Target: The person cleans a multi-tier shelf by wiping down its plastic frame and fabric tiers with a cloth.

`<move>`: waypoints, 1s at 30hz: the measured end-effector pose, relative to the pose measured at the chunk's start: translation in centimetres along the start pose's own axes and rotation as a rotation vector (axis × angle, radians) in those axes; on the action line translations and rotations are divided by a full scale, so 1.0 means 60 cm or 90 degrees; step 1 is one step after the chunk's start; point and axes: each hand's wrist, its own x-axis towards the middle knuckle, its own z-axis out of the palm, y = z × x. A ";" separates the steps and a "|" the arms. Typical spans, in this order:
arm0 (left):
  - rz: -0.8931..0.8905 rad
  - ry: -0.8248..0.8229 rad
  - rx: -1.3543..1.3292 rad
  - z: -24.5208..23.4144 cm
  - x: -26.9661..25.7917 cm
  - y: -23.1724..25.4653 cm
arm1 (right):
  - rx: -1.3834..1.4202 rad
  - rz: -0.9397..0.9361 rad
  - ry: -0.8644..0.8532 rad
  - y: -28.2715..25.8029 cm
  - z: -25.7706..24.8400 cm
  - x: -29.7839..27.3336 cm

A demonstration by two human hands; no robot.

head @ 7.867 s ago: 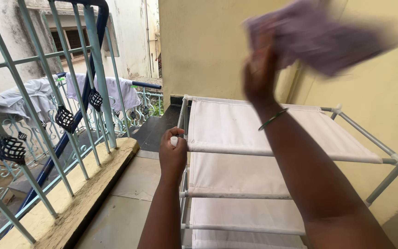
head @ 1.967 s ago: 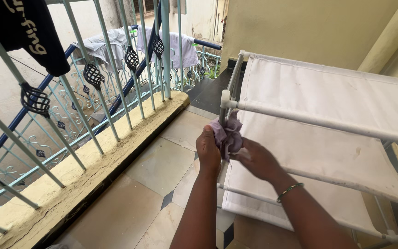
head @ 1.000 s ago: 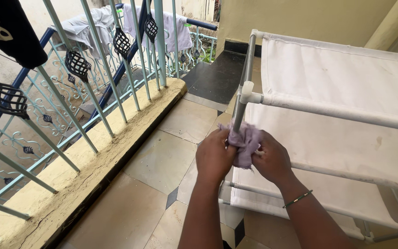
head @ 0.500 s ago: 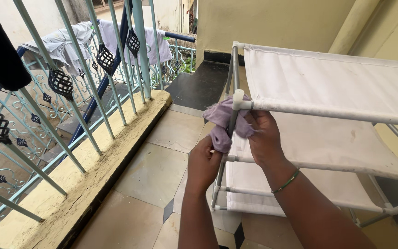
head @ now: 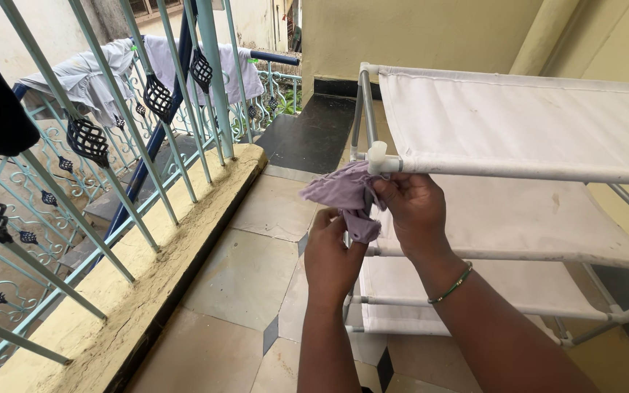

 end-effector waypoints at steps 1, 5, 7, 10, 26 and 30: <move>0.040 0.042 -0.021 -0.003 0.002 0.005 | -0.037 -0.007 -0.001 0.000 0.000 -0.006; 0.098 0.106 -0.136 0.000 0.004 0.008 | -0.495 -0.237 -0.039 0.005 -0.017 -0.059; 0.220 0.109 -0.383 0.004 0.004 0.006 | -0.458 -0.226 -0.058 0.008 -0.020 -0.086; 0.195 0.073 -0.302 0.012 0.004 0.001 | -0.299 -0.156 -0.063 0.011 -0.016 -0.085; -0.086 -0.068 -0.046 0.033 0.013 -0.032 | -0.599 -0.127 -0.146 0.024 -0.028 -0.064; 0.039 0.061 -0.223 0.076 0.021 -0.030 | -0.385 0.109 0.030 0.040 -0.042 -0.005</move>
